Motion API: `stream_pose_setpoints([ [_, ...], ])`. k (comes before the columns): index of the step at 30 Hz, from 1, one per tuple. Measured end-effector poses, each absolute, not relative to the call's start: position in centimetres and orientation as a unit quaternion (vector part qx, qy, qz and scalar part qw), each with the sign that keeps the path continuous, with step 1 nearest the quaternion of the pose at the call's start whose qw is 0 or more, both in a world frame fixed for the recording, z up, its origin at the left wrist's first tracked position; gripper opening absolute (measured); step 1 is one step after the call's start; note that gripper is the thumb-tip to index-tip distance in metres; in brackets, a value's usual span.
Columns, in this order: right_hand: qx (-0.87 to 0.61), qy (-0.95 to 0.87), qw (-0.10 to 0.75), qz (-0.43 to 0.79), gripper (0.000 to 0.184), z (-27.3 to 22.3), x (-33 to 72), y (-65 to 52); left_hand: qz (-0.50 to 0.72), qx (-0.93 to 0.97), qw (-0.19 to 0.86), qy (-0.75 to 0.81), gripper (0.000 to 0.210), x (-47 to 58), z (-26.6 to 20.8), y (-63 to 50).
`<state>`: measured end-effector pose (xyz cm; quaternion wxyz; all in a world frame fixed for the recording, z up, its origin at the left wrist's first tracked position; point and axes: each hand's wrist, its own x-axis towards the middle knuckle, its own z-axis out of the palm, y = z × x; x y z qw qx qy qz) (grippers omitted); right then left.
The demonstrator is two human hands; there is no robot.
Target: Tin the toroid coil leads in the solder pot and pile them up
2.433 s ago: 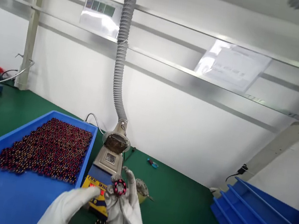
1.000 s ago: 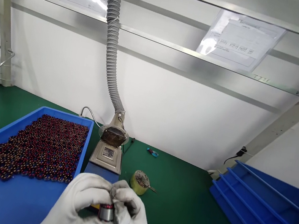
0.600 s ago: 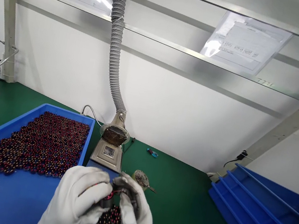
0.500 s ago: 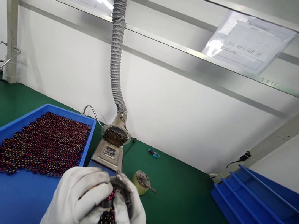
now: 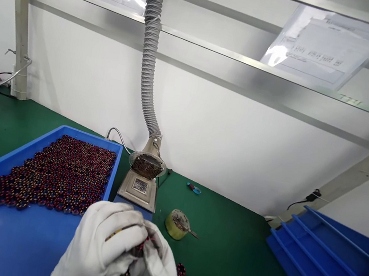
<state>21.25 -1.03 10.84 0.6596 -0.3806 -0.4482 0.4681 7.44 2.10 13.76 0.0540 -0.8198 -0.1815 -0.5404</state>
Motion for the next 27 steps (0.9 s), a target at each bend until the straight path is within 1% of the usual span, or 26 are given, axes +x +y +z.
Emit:
stream_pose_setpoints([
  [4, -0.365, -0.446, 0.667, 0.473, 0.033, 9.6, 21.8, -0.3, -0.547, -0.816, -0.093, -0.162, 0.023, 7.3, 14.3, 2.2],
  [8, -0.364, -0.420, 0.676, 0.484, 0.032, 9.2, 20.8, -0.3, -0.544, -0.796, -0.223, -0.144, 0.010, 7.0, 14.1, 2.9],
  [10, -0.359, -0.412, 0.678, 0.491, 0.034, 9.4, 20.3, -0.5, -0.562, -0.755, -0.305, -0.148, 0.013, 7.0, 13.5, 3.3],
  [13, -0.349, -0.402, 0.663, 0.526, 0.032, 10.0, 20.1, -0.9, -0.603, -0.641, -0.429, -0.204, 0.016, 6.7, 13.1, 3.6],
  [14, -0.342, -0.396, 0.657, 0.544, 0.032, 10.2, 20.1, -1.1, -0.612, -0.611, -0.448, -0.225, 0.015, 6.5, 13.1, 3.6],
  [16, -0.330, -0.381, 0.651, 0.568, 0.031, 10.3, 20.2, -1.3, -0.594, -0.614, -0.452, -0.255, 0.008, 6.2, 13.4, 3.5],
  [19, -0.337, -0.371, 0.681, 0.534, 0.032, 9.7, 20.2, -1.2, -0.518, -0.691, -0.441, -0.243, 0.020, 6.5, 13.8, 2.9],
  [20, -0.339, -0.375, 0.690, 0.518, 0.032, 9.4, 20.2, -1.0, -0.513, -0.692, -0.451, -0.232, 0.021, 6.8, 13.7, 2.8],
  [24, -0.336, -0.392, 0.688, 0.511, 0.028, 8.4, 20.2, 0.1, -0.584, -0.608, -0.509, -0.173, 0.010, 7.8, 13.1, 2.6],
  [26, -0.331, -0.372, 0.685, 0.532, 0.026, 8.7, 20.0, 0.0, -0.619, -0.565, -0.515, -0.181, 0.003, 7.5, 13.0, 2.7],
  [27, -0.329, -0.359, 0.684, 0.544, 0.026, 8.9, 19.9, -0.2, -0.631, -0.551, -0.507, -0.201, 0.005, 7.2, 13.0, 2.8],
])
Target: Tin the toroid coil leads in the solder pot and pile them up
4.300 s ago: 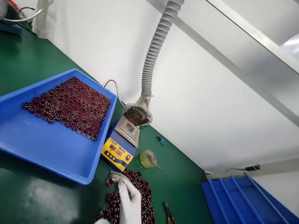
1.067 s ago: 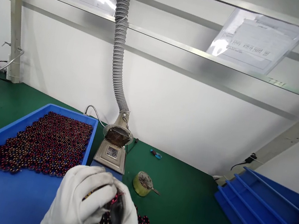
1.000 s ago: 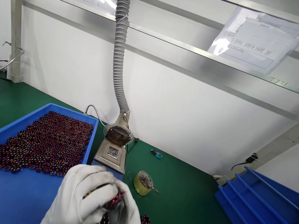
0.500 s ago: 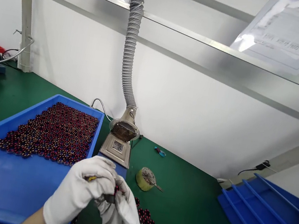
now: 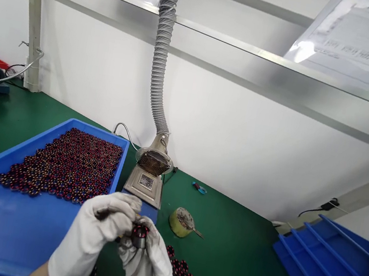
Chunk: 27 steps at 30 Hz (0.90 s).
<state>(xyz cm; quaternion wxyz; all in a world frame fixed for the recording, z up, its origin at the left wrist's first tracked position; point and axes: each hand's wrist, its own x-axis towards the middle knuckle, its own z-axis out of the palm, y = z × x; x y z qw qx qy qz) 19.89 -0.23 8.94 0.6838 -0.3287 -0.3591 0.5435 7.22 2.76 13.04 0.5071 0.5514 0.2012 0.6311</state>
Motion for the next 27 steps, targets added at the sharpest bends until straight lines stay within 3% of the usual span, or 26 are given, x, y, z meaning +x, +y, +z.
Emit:
stream_pose_setpoints([
  [3, -0.327, -0.348, 0.685, 0.550, 0.027, 9.9, 19.3, -1.2, 0.594, 0.605, 0.464, 0.255, 0.016, 6.6, 13.6, 2.7],
  [6, -0.325, -0.337, 0.714, 0.520, 0.032, 10.6, 18.8, -1.5, 0.542, 0.682, 0.442, 0.215, 0.027, 6.9, 13.8, 2.4],
  [9, -0.306, -0.318, 0.705, 0.555, 0.032, 10.8, 18.8, -1.2, 0.580, 0.651, 0.448, 0.196, 0.017, 7.3, 13.5, 2.3],
  [13, -0.287, -0.299, 0.667, 0.619, 0.030, 11.1, 19.2, -1.2, 0.613, 0.556, 0.485, 0.283, 0.011, 6.5, 13.6, 2.6],
  [18, -0.291, -0.248, 0.706, 0.596, 0.032, 10.9, 18.8, -2.1, 0.498, 0.671, 0.469, 0.286, 0.026, 6.5, 14.3, 2.5],
  [22, -0.289, -0.229, 0.719, 0.589, 0.032, 10.4, 18.7, -1.9, 0.557, 0.647, 0.475, 0.214, 0.014, 7.3, 13.6, 2.4],
  [27, -0.211, -0.200, 0.659, 0.694, 0.026, 11.3, 19.3, -2.0, 0.598, 0.571, 0.484, 0.289, 0.013, 6.3, 13.3, 2.6],
])
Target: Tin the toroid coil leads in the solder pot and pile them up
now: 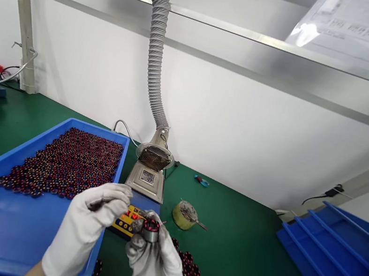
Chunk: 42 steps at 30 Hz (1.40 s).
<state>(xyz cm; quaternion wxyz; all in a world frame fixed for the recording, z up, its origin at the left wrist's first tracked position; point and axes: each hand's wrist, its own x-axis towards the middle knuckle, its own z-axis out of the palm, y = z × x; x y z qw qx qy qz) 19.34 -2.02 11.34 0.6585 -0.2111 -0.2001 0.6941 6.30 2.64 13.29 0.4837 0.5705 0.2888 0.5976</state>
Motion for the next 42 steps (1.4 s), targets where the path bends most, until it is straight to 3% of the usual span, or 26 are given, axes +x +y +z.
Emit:
stream_pose_setpoints([
  [2, -0.187, -0.184, 0.654, 0.710, 0.024, 11.7, 19.4, -2.2, 0.555, 0.632, 0.452, 0.297, 0.016, 6.1, 13.5, 2.5],
  [6, -0.203, -0.165, 0.676, 0.689, 0.026, 11.6, 19.3, -2.3, 0.458, 0.784, 0.337, 0.247, 0.054, 6.9, 13.7, 1.8],
  [10, -0.235, -0.185, 0.678, 0.672, 0.026, 11.1, 19.4, -2.4, 0.496, 0.799, 0.272, 0.203, 0.043, 7.4, 13.5, 1.6],
  [16, -0.266, -0.241, 0.702, 0.615, 0.021, 10.6, 19.4, -2.1, 0.568, 0.706, 0.386, 0.174, 0.004, 6.8, 13.1, 2.9],
  [19, -0.264, -0.239, 0.683, 0.638, 0.023, 10.6, 19.5, -2.0, 0.597, 0.631, 0.439, 0.229, 0.012, 6.2, 13.2, 3.1],
  [22, -0.248, -0.226, 0.666, 0.666, 0.027, 10.6, 19.6, -1.9, 0.563, 0.670, 0.405, 0.265, 0.011, 6.0, 13.5, 2.7],
  [26, -0.231, -0.227, 0.686, 0.651, 0.020, 10.4, 19.8, -1.7, 0.486, 0.795, 0.270, 0.243, 0.058, 6.7, 13.4, 2.2],
  [30, -0.212, -0.240, 0.696, 0.643, 0.006, 9.7, 20.7, -0.8, 0.489, 0.818, 0.208, 0.219, 0.043, 7.4, 13.2, 2.2],
  [35, -0.210, -0.243, 0.685, 0.654, 0.004, 9.4, 21.1, -0.2, 0.508, 0.805, 0.252, 0.174, 0.033, 6.8, 13.7, 2.5],
  [42, -0.172, -0.207, 0.696, 0.665, 0.015, 10.3, 19.3, -1.4, 0.471, 0.830, 0.213, 0.208, 0.051, 7.0, 13.4, 2.4],
])
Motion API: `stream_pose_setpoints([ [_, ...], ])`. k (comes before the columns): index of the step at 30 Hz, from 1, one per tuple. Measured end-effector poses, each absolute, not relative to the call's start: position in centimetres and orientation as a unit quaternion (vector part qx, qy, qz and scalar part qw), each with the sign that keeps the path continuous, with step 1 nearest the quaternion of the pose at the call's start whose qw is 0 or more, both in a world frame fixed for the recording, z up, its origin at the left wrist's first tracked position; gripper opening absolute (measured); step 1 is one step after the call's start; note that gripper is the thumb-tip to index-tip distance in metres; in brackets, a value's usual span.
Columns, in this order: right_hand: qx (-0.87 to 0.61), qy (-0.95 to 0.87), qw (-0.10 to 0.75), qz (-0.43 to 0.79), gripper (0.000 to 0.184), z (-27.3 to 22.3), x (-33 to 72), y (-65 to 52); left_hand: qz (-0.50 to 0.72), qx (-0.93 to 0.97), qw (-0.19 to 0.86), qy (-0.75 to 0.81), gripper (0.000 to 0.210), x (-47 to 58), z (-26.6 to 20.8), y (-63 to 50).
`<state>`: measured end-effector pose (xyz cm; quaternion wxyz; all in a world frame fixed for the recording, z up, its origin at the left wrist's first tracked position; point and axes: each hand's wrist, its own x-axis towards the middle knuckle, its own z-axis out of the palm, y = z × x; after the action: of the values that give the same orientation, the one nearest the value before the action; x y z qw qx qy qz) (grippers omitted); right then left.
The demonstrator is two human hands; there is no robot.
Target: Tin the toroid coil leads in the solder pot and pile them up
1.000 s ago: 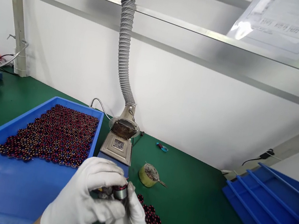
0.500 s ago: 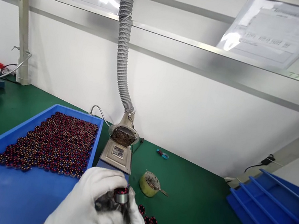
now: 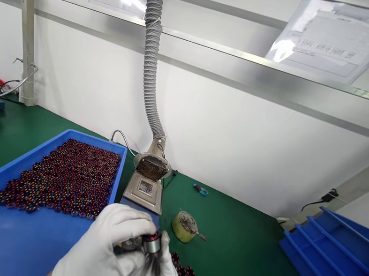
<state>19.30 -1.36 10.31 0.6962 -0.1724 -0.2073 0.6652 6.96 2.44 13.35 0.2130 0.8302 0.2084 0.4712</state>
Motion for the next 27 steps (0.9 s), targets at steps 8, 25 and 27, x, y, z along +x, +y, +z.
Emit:
stream_pose_setpoints([
  [8, -0.216, -0.214, 0.703, 0.642, 0.018, 10.4, 18.7, -1.2, 0.515, 0.800, 0.260, 0.168, 0.032, 6.8, 13.7, 2.9],
  [25, -0.280, -0.264, 0.682, 0.622, 0.018, 10.2, 20.6, -1.4, 0.429, 0.642, 0.572, 0.276, 0.019, 6.2, 15.6, 1.9],
  [27, -0.290, -0.272, 0.676, 0.620, 0.018, 10.2, 20.8, -0.8, 0.460, 0.625, 0.580, 0.248, 0.018, 6.7, 15.2, 1.8],
])
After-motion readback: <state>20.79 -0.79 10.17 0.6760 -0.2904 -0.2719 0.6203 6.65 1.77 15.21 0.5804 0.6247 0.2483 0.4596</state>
